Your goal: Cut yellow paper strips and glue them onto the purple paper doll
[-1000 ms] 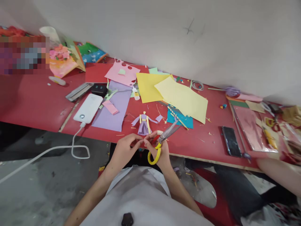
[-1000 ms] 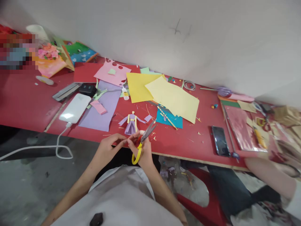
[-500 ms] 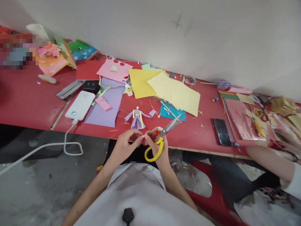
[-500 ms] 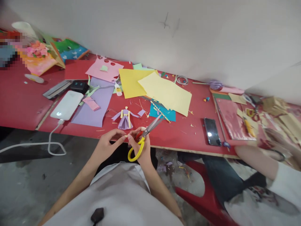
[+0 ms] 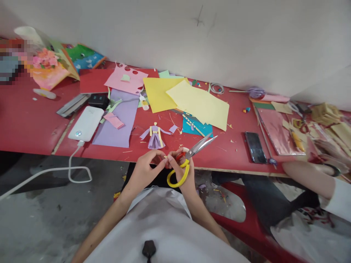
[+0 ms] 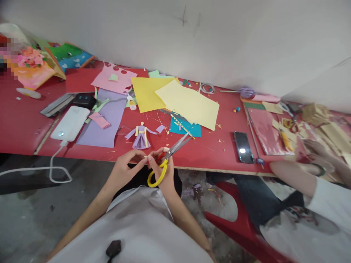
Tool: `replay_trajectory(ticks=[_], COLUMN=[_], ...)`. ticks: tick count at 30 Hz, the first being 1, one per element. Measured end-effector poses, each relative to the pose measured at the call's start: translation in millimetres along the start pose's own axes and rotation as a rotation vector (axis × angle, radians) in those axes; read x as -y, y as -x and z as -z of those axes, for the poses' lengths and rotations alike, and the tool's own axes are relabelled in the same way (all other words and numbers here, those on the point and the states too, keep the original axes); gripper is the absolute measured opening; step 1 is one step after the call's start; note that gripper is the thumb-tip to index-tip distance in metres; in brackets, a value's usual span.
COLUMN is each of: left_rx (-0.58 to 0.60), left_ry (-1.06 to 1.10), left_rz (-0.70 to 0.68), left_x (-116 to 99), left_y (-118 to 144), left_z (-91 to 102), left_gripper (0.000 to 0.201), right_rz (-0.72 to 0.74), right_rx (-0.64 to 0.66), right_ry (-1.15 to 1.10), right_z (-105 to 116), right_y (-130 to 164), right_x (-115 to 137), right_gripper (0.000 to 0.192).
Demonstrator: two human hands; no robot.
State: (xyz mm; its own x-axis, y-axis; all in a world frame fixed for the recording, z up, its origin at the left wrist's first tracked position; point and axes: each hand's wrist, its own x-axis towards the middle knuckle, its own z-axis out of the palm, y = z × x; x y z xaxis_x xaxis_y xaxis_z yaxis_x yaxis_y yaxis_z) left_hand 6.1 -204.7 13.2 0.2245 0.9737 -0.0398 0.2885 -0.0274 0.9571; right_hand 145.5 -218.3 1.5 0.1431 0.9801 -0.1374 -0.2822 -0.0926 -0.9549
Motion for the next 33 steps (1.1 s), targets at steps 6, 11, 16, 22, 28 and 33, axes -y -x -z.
replay_trajectory(ticks=[6, 11, 16, 22, 28, 33], left_rx=[-0.014, -0.007, -0.001, 0.018, -0.008, -0.019], left_ry=[-0.125, -0.146, -0.187, -0.19, -0.177, -0.226], left_rz=[-0.031, -0.007, -0.019, -0.044, -0.066, -0.105], left_x=[1.4, -0.3, -2.9, -2.2, -1.5, -2.0], left_y=[-0.7, -0.7, -1.4, -1.1, -1.3, -1.7], left_z=[-2.9, -3.6, -3.8, -3.1, -4.5, -6.4], left_gripper=[0.018, 0.02, 0.021, 0.018, 0.015, 0.015], right_rz=[-0.001, 0.031, 0.053, 0.055, 0.023, 0.048], right_rx=[0.0, -0.013, -0.041, -0.071, -0.048, -0.041], right_ry=[0.016, 0.023, 0.037, 0.031, -0.01, 0.007], right_z=[0.3, 1.5, 3.0, 4.3, 5.9, 5.1], right_y=[1.2, 1.2, 1.6, 3.4, 5.5, 6.9], right_x=[-0.4, -0.5, -3.8, -2.2, 1.7, 0.1], right_gripper=[0.033, 0.034, 0.034, 0.033, 0.031, 0.028])
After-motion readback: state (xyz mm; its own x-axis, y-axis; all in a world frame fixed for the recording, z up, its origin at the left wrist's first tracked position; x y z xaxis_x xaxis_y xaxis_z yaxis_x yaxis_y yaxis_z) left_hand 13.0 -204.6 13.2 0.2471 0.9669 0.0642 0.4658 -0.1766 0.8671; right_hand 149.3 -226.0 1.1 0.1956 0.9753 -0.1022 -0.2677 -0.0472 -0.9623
